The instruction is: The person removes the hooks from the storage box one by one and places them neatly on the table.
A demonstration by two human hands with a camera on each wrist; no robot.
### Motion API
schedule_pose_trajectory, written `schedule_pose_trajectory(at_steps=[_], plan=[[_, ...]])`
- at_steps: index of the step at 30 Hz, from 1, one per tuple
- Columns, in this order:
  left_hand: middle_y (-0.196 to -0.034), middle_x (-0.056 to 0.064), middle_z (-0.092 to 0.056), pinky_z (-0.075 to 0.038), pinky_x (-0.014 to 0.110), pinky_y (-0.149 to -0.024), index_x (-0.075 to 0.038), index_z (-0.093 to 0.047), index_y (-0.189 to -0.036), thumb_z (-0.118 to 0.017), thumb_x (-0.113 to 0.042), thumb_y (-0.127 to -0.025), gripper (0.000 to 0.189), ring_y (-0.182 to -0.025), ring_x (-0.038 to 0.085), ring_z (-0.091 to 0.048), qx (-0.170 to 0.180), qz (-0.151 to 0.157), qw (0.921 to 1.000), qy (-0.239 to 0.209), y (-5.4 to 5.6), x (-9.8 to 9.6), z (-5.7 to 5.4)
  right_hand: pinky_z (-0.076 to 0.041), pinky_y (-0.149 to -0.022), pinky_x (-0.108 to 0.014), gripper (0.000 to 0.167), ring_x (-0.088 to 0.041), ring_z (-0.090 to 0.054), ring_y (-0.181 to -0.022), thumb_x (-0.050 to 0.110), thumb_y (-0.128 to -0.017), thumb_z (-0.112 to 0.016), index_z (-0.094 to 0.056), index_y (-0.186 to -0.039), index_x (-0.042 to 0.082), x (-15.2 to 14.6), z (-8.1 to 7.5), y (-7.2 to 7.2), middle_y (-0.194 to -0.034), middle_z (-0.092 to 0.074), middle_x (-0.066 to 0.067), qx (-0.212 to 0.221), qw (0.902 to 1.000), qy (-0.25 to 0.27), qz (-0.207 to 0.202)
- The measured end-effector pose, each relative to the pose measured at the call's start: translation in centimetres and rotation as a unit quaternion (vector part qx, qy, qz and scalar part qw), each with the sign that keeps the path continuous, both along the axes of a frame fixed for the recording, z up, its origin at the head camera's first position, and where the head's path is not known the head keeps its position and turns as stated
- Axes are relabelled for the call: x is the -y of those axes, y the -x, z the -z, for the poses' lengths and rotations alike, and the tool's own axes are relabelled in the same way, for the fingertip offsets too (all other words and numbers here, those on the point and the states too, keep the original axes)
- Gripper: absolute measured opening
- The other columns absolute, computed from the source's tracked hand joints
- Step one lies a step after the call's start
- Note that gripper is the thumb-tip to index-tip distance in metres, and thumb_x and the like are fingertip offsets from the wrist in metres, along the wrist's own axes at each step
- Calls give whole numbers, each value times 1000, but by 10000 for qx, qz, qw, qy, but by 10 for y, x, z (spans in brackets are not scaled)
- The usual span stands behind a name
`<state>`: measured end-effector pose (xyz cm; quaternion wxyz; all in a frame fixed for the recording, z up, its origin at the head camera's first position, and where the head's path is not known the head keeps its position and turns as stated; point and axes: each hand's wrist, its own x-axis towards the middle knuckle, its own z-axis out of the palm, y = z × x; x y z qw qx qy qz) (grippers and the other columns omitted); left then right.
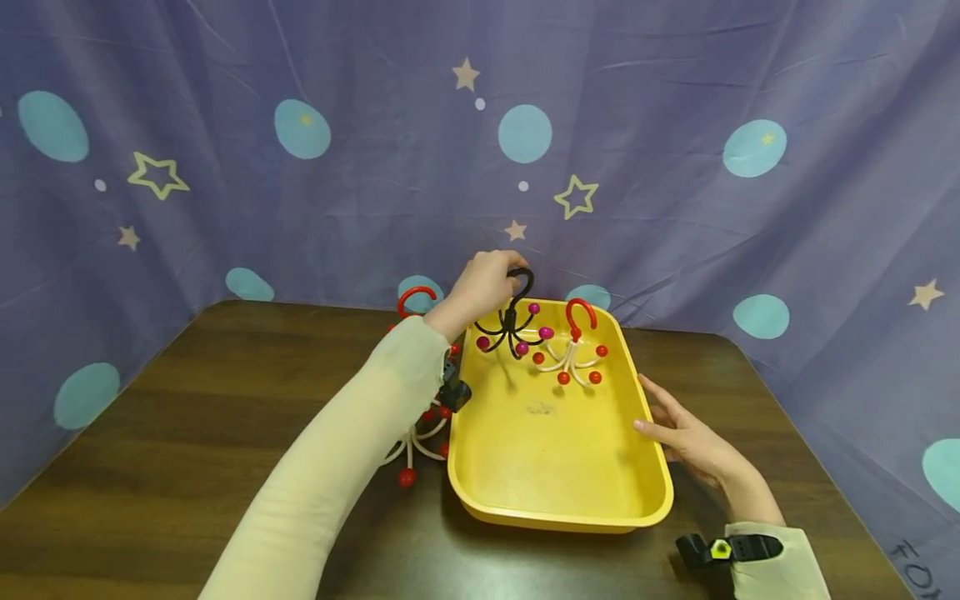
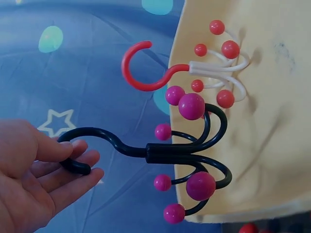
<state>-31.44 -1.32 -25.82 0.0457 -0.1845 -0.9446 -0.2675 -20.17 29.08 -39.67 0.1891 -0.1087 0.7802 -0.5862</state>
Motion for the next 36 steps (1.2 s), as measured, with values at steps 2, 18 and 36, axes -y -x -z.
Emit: schedule_pose_trajectory(at_steps=[2,18,36], plan=[[-121,5,-58,-47,27,-66,-14,-55,-125,-53,-18,-93,32,-87,16,-61,-44,58,10000,9,-3,3,-4,-50,-80,-48,76,-35,-54,-108,19,-94,-51,4,-147,22,0,1,0,-140,-22,-35,12,10000,14,-12],[-115,3,-63,-43,28,-62,-15,-60,-120,-53,-17,-92,29,-75,15,-59,-726,79,9966,-388,-17,34,-31,-51,-77,-48,76,-31,-57,-103,17,-95,-48,7,-147,20,0,5,2,-137,-22,-36,93,9997,187,-120],[-113,5,-64,-43,30,-62,-16,-61,-119,-55,-18,-92,28,-82,17,-62,-1405,-448,9868,-668,-33,81,-57,-51,-77,-47,76,-31,-57,-104,18,-95,-49,6,-147,21,-1,2,2,-138,-23,-36,68,9998,160,-63]])
